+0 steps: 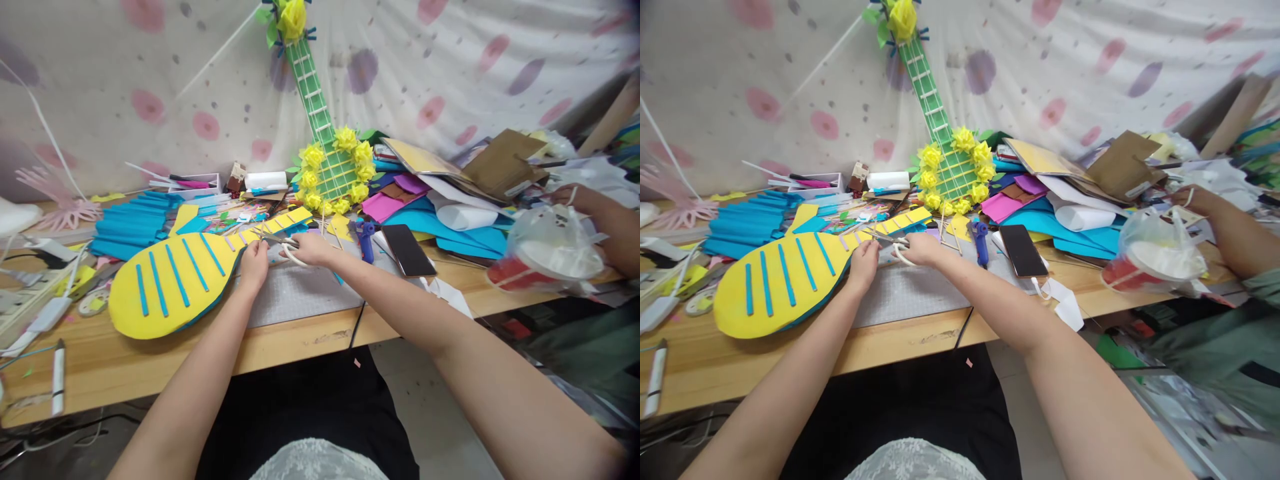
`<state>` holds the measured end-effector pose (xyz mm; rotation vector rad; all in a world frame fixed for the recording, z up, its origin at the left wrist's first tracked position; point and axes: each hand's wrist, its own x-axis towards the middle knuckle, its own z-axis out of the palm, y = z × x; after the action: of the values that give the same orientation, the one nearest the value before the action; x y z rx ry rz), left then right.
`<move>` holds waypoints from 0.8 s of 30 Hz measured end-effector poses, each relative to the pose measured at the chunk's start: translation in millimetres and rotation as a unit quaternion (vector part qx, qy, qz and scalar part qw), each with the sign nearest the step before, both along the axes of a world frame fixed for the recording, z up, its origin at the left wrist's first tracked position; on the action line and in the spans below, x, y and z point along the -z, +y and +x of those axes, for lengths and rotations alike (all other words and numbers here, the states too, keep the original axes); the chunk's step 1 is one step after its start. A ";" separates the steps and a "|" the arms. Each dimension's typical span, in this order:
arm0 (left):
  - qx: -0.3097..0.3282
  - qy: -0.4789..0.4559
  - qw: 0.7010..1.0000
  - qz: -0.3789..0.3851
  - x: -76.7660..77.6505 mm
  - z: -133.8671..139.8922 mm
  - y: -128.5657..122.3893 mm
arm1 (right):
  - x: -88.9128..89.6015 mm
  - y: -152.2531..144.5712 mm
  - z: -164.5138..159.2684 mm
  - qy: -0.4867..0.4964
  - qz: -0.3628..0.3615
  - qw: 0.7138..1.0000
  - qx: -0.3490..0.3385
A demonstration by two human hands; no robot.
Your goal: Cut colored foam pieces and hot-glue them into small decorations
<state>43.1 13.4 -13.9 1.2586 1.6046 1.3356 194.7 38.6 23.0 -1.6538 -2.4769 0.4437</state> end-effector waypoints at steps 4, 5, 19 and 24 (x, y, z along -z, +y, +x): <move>0.104 -0.205 0.972 -0.047 -5.9 3.3 -2.5 | 2.1 5.0 7.4 0.048 -0.017 0.998 -0.020; 0.120 -0.235 0.963 -0.051 -7.4 3.8 -3.6 | 2.6 5.7 9.1 0.055 -0.017 0.998 -0.025; 0.130 -0.253 0.957 -0.062 -9.7 4.8 -4.6 | 3.4 5.2 15.4 0.027 -0.006 1.000 -0.012; 0.102 -0.179 0.977 -0.048 -1.9 5.6 -2.4 | 3.9 4.7 12.6 0.014 -0.012 1.000 -0.013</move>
<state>48.7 11.0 -11.9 1.0250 1.2385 1.2556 207.2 43.2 19.1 -1.6157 -2.4847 0.4979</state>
